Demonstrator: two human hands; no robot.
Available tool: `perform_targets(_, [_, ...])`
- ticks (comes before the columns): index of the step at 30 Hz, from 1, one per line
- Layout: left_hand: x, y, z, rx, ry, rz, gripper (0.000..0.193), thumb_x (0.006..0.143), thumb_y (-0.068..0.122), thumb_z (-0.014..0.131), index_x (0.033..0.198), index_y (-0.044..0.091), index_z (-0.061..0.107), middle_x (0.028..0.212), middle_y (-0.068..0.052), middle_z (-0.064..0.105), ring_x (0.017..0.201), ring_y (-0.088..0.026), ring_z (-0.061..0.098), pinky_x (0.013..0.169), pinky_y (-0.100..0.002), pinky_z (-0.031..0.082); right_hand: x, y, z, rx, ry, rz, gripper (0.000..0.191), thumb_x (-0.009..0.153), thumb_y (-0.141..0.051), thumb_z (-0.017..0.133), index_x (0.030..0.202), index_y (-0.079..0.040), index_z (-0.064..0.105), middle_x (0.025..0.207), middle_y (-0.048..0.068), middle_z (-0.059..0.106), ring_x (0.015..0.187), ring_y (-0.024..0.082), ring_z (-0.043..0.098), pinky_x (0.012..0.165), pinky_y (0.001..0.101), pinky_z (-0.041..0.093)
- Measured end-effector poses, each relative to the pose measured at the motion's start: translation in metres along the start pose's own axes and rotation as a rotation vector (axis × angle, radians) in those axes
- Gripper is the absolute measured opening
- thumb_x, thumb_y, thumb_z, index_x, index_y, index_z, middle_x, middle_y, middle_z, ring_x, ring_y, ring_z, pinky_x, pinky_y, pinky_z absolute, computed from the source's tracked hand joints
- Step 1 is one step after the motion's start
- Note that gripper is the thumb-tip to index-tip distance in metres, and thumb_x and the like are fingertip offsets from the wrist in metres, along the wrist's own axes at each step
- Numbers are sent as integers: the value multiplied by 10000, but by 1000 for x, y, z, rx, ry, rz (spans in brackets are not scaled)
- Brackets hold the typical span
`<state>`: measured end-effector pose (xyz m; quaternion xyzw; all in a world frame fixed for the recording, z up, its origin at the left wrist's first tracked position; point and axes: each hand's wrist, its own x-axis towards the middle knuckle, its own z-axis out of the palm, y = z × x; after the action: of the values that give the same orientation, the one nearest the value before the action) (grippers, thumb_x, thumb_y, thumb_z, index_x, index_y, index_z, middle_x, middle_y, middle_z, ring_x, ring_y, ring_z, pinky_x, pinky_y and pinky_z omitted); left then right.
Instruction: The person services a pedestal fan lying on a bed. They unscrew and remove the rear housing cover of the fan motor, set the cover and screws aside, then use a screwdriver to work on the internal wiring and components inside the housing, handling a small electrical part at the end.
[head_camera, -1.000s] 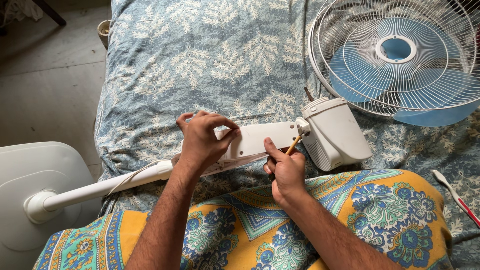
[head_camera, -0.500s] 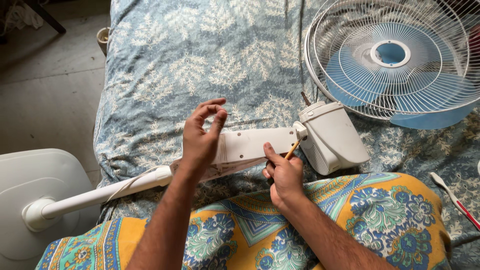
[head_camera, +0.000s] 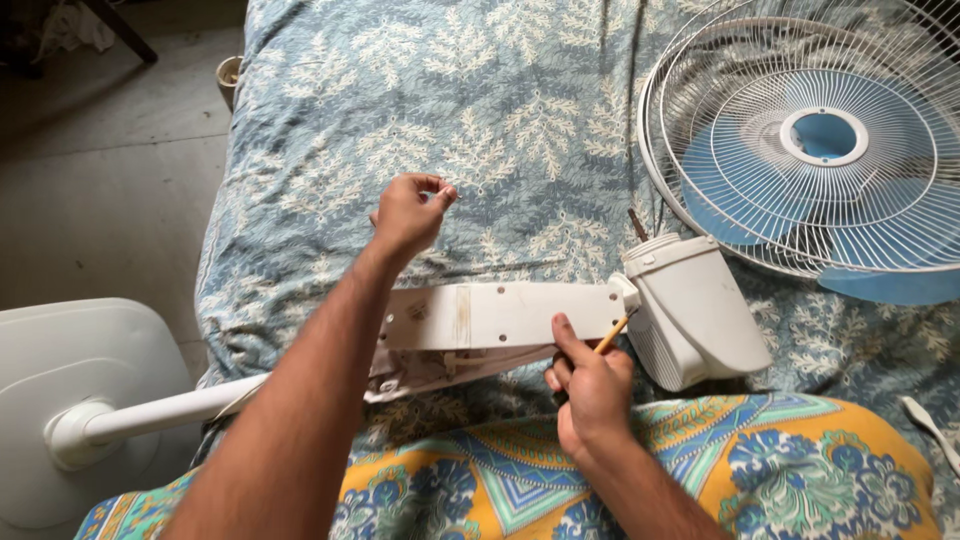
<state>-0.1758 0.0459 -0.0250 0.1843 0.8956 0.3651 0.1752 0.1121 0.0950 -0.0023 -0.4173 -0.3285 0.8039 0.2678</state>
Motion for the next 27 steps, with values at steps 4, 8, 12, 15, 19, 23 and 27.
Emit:
perform_targets(4, [31, -1, 8, 182, 50, 67, 187, 874, 404, 785, 935, 230, 818, 1295, 4, 632, 1247, -220, 546, 1104, -566, 225, -5, 0, 4, 3, 42, 25, 175, 914, -109, 731, 808, -82, 594, 639, -56, 492, 436, 57, 284, 448, 286, 286])
perform_targets(8, [45, 1, 11, 311, 1, 2, 180, 879, 401, 785, 980, 253, 807, 1346, 1, 565, 1325, -237, 437, 1130, -540, 194, -8, 1, 6, 7, 56, 33, 161, 906, -107, 736, 817, -69, 607, 639, -46, 513, 431, 61, 288, 440, 288, 286])
perform_targets(12, [47, -5, 14, 455, -45, 36, 177, 869, 401, 793, 959, 249, 808, 1368, 6, 542, 1347, -244, 405, 1139, -520, 213, -9, 2, 8, -2, 64, 56, 145, 903, -112, 741, 831, -65, 624, 644, -40, 532, 440, 63, 313, 446, 279, 290])
perform_targets(15, [46, -9, 16, 519, -38, 43, 189, 868, 388, 804, 1002, 254, 803, 1362, 14, 548, 1351, -232, 403, 1144, -520, 224, -10, 3, 9, 16, 49, 52, 157, 903, -116, 751, 824, -66, 625, 641, -48, 517, 440, 62, 312, 444, 277, 292])
perform_targets(19, [44, -9, 11, 493, -40, 76, 339, 846, 421, 810, 1156, 300, 745, 1296, -13, 625, 1276, -239, 502, 1130, -551, 248, -11, 3, 9, -9, 67, 52, 152, 896, -124, 749, 816, -74, 630, 647, -42, 534, 447, 62, 321, 446, 281, 297])
perform_targets(23, [35, -10, -15, 411, -99, 140, 453, 818, 423, 826, 1234, 292, 703, 1257, -29, 672, 1155, -226, 615, 1128, -535, 299, -10, 3, 9, -22, 45, 47, 179, 910, -143, 751, 804, -76, 623, 644, -42, 531, 448, 60, 310, 453, 276, 302])
perform_targets(27, [4, -10, -41, 187, -74, 316, 449, 844, 386, 789, 1246, 217, 680, 1321, -45, 664, 1117, -259, 658, 969, -490, 537, -10, 6, 9, 7, -1, 29, 237, 937, -145, 766, 783, -73, 601, 623, -50, 489, 460, 64, 316, 455, 282, 309])
